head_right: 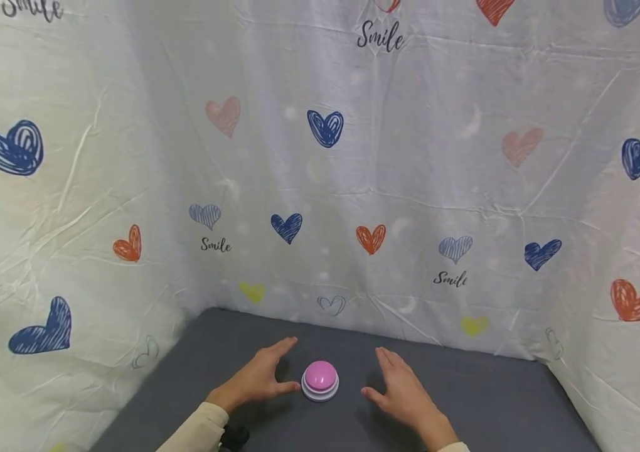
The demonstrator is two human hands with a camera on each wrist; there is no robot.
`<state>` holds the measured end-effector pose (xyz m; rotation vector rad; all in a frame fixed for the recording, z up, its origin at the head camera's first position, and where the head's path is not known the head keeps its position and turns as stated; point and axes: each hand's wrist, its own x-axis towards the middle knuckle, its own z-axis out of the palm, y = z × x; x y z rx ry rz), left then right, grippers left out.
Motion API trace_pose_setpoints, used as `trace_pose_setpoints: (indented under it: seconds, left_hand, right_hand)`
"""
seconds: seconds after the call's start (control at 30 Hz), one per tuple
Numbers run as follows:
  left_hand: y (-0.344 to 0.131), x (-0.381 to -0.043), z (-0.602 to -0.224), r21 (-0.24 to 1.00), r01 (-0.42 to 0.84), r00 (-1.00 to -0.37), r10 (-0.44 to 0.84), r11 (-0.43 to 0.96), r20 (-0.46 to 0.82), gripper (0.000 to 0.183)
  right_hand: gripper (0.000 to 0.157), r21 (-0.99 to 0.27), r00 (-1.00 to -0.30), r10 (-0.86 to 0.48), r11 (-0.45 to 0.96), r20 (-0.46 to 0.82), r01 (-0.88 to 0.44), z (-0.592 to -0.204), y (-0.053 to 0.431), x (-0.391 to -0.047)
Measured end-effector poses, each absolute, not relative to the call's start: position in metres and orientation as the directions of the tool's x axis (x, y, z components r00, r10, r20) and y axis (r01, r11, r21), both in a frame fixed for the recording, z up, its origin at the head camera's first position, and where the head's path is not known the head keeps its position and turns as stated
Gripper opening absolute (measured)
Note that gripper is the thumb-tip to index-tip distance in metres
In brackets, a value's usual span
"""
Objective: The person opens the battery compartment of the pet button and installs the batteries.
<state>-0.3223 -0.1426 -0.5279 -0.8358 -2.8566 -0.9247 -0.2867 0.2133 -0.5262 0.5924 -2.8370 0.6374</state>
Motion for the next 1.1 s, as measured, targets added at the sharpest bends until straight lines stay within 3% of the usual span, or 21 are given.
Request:
trace_pose_setpoints:
  seconds: [0.37, 0.73, 1.1]
  left_hand:
    - [-0.119, -0.324, -0.554, 0.542, 0.494, -0.847, 0.516, 0.68, 0.123, 0.081]
    - [-0.108, -0.327, -0.566, 0.574, 0.451, -0.863, 0.498, 0.683, 0.085, 0.073]
    - [-0.101, -0.324, -0.569, 0.545, 0.483, -0.862, 0.482, 0.685, 0.159, 0.074]
  right_hand:
    - [0.063, -0.361, -0.854, -0.466, 0.774, 0.231, -0.52, -0.551, 0.178, -0.293]
    - [0.059, -0.407, -0.873, -0.464, 0.776, 0.148, -0.482, -0.564, 0.153, -0.306]
    - [0.054, -0.358, -0.829, -0.503, 0.748, 0.245, -0.559, -0.567, 0.143, -0.307]
